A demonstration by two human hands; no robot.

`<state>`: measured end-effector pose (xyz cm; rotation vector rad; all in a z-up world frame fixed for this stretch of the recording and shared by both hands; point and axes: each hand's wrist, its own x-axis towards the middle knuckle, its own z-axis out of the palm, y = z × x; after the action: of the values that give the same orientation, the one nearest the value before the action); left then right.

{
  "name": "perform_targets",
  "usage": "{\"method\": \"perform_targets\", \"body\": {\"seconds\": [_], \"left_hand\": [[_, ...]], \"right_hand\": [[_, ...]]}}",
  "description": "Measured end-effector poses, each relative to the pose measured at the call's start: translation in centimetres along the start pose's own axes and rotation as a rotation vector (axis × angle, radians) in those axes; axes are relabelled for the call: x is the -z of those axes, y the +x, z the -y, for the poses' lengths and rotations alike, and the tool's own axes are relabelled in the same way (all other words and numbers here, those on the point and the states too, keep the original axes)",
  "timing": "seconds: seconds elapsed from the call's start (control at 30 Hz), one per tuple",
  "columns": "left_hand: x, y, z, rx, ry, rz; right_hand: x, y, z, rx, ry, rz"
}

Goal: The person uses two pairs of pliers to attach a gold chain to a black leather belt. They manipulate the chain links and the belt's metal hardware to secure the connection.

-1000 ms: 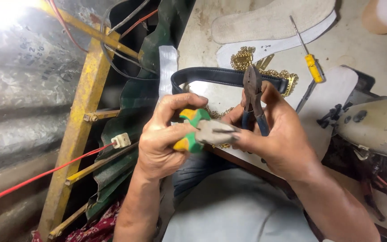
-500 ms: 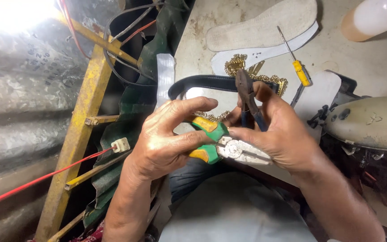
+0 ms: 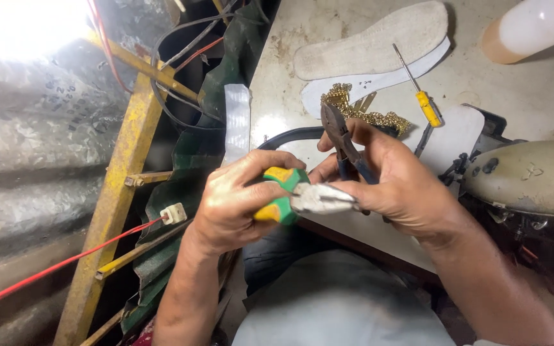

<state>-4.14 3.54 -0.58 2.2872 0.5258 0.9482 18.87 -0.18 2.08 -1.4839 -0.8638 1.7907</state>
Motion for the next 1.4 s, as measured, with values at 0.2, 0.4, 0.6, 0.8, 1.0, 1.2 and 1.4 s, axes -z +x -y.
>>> {"method": "perform_targets", "body": {"seconds": [0.2,0.4,0.6,0.8,1.0,1.2,1.4], "left_hand": [[-1.6,-0.8,0.3,0.258,-0.400,-0.156],[-2.2,-0.4,0.0,0.462,-0.533,-0.201],[-3.3,-1.3,0.6,0.655,-0.731,-0.282],[-3.3,-0.9,0.9,0.764,-0.803,-0.271],[-3.5,-1.4,1.3,0.812,-0.860,-0.271],[-3.2,-1.4,1.3,0.751,-0.763,-0.259],[-2.7,-1.7,1.9,0.713,-0.866,-0.172]], "right_hand": [[-0.5,-0.3,1.5,-0.006,-0.050,-0.066],[0.2,0.7,-0.7,0.196,-0.083,-0.088],[-0.1,0.5,0.6,0.201,-0.194,-0.126],[-0.5,0.6,1.7,0.123,-0.248,-0.183],[-0.5,0.9,1.4,0.175,-0.258,-0.160],[-0.8,0.9,1.6,0.165,-0.334,-0.165],[0.0,1.0,1.5,-0.008,-0.307,-0.115]]}}
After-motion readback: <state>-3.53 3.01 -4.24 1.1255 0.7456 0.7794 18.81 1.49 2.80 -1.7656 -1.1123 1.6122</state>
